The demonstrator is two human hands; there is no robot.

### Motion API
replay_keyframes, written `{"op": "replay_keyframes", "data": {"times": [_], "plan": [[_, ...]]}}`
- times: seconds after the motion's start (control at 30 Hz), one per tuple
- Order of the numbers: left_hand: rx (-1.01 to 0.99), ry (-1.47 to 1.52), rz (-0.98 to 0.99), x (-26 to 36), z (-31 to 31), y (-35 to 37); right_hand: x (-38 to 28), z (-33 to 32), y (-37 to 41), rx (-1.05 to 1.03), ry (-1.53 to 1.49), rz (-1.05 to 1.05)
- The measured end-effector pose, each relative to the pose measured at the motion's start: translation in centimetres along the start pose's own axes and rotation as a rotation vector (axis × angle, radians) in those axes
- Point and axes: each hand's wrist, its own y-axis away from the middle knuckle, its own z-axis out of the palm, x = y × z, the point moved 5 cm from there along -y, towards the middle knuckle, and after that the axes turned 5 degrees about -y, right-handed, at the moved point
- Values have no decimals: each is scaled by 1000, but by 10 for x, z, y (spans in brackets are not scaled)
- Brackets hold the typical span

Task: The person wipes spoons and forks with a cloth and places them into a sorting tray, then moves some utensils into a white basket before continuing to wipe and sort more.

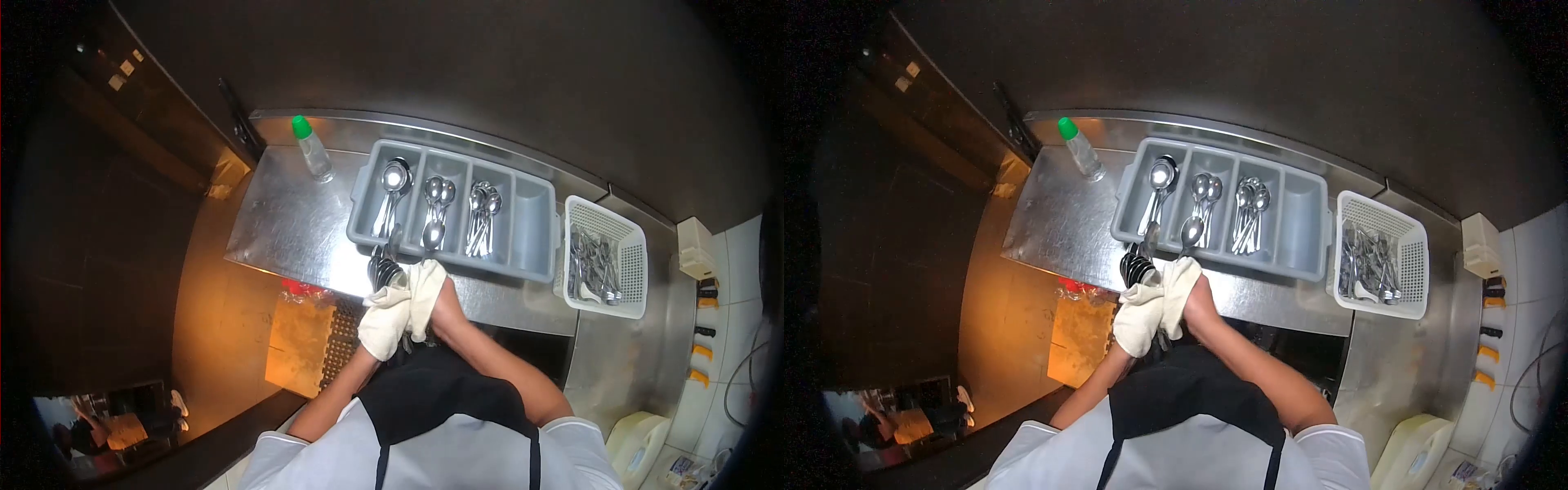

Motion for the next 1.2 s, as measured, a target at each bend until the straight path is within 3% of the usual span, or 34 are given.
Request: {"op": "replay_keyframes", "data": {"times": [0.03,0.07,0.13,0.2,0.23,0.33,0.37,0.4,0.47,0.53,0.6,0.63,0.7,0.73,0.77,0.87,0.93,1.0,1.07,1.1,1.17,1.2], "plan": [[39,-28,-27,-3,-2,1,-1,3,-3,-49,-130,72],[79,-55,-52,0,-8,2,-11,9,-8,-104,-447,247],[96,1,-136,-1,-15,7,-26,4,-34,-218,-306,369],[136,186,-181,4,-20,5,-33,-5,-76,-408,-239,37],[28,313,-358,4,-21,4,-22,-19,-73,-112,-494,291],[87,60,-103,16,-27,4,-23,-17,-66,-274,-180,222],[67,-6,-12,24,-27,1,-40,-13,-52,-147,11,76],[8,98,-112,25,-25,0,-49,-12,-55,-217,320,-285],[-111,296,-311,36,-26,0,-52,-24,-67,-106,396,-486],[-102,-31,-114,40,-24,1,-55,-40,-74,112,377,-406],[64,-28,77,27,-13,9,-54,-35,-67,159,101,-144],[52,-91,96,23,-9,8,-61,-15,-45,185,-58,3],[50,-312,224,2,4,9,-20,-10,-42,55,257,-292],[61,-472,332,-6,9,11,-15,1,-27,2,180,-270],[58,-319,237,-2,4,9,-9,12,-11,-48,104,-245],[98,133,-76,6,-5,0,14,-5,-45,-180,-234,102],[178,436,-311,-12,0,0,-13,-9,-67,-211,-130,106],[211,375,-154,-28,2,-2,-22,-24,-83,-69,-279,172],[119,711,-395,-42,12,-4,-23,-21,-77,-244,16,143],[57,741,-395,-35,11,-5,-21,-20,-69,-326,166,129],[5,851,-364,-29,14,-10,-20,-15,-52,-395,558,-356],[-24,904,-349,-27,18,-10,-25,-11,-41,-353,489,-347]]}}
